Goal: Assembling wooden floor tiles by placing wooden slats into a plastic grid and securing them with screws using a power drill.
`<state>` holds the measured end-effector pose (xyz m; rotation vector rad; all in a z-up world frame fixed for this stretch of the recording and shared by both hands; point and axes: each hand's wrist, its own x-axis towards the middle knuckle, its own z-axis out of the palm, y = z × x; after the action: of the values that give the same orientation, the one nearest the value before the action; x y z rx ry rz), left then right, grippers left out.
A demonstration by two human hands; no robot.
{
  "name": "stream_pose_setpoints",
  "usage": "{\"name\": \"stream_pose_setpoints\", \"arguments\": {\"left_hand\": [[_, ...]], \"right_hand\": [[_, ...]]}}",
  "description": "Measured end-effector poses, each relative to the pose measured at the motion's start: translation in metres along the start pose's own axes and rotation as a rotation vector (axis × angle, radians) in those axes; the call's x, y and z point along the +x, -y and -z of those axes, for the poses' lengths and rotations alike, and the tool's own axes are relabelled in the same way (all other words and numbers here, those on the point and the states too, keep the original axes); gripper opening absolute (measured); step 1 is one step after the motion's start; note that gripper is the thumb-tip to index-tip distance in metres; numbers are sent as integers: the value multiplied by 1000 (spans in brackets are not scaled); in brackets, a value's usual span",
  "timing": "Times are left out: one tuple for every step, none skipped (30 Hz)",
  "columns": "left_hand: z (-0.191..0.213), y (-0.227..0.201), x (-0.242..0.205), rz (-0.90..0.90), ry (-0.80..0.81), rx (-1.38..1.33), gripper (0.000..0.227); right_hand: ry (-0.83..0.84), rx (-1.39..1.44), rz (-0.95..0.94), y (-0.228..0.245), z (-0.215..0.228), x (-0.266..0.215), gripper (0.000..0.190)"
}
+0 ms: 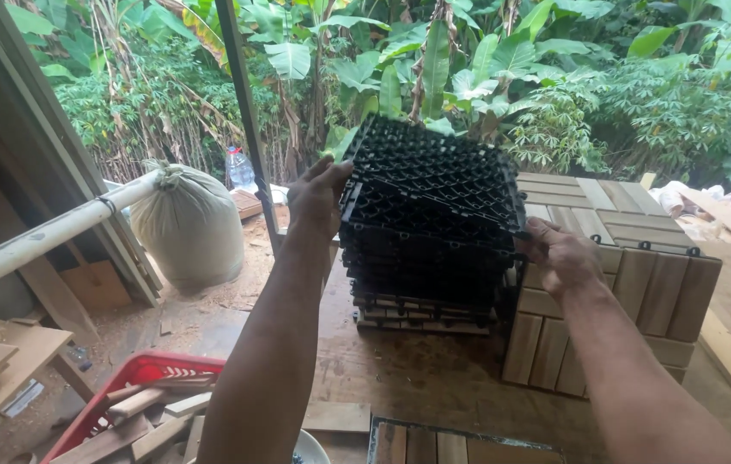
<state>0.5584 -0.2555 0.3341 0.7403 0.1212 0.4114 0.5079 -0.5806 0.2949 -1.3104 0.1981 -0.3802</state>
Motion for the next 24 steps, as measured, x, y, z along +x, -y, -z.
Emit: {"name": "stream_pose_setpoints", "arguments": {"left_hand": [[-6, 3, 14, -28, 84, 3, 63], [-12, 6, 27, -56, 167, 6, 63], [-22, -6, 7, -54, 173, 13, 63], [-31, -17, -13, -151, 212, 39, 59], [-37, -27, -34, -246, 238, 64, 55], [-29, -26, -35, -242, 231, 69, 55], [-26, -26, -36, -262, 317, 98, 52], [-23, -26, -37, -282, 402, 128, 49], [-16, -26, -43, -279, 406, 126, 49], [-9, -26, -50, -229, 443, 140, 52], [-2, -26, -57, -179, 478, 151, 56], [7, -23, -69, -176, 480, 146, 56], [12, -19, -82, -103, 450, 46, 54], [18, -14, -94, -28, 418, -53, 53], [28, -10, -113, -10, 420, -54, 53], [37, -6, -131, 20, 396, -113, 47], [41, -4, -145, 45, 382, -175, 41], [43, 6, -169, 58, 394, -178, 41], [53, 15, -197, 44, 418, -210, 37], [63, 24, -226, 30, 441, -241, 36], [66, 30, -246, 49, 443, -233, 36], [70, 36, -266, 60, 373, -222, 39], [74, 42, -286, 67, 298, -213, 44], [80, 51, -291, 81, 296, -208, 44]], "right_hand": [[7, 54, 30, -4, 1, 2, 30], [15, 108, 60, -7, 3, 4, 32], [9, 115, 59, -6, 3, 3, 32], [16, 127, 126, -5, 4, 3, 32], [31, 131, 184, -6, 4, 2, 32], [31, 129, 174, -1, 7, -7, 32], [19, 82, 244, 7, 10, -14, 30], [7, 34, 313, 16, 14, -21, 28], [3, 33, 315, 21, 16, -35, 28], [-19, 25, 320, 27, 19, -50, 29], [-40, 15, 326, 33, 22, -65, 30], [-42, 11, 329, 27, 34, -72, 30], [-6, 77, 280, 21, 50, -81, 30], [31, 143, 231, 16, 65, -90, 29], [15, 136, 227, 10, 75, -109, 29], [31, 211, 175, 6, 85, -128, 28], [45, 292, 137, 4, 93, -144, 26], [29, 290, 145, -12, 110, -146, 26], [51, 316, 77, -35, 129, -155, 26], [73, 343, 8, -59, 148, -166, 26], [54, 344, 2, -66, 157, -186, 26], [36, 322, -9, -74, 164, -205, 28], [24, 295, -21, -81, 171, -223, 30], [11, 293, -28, -87, 177, -242, 30]]}}
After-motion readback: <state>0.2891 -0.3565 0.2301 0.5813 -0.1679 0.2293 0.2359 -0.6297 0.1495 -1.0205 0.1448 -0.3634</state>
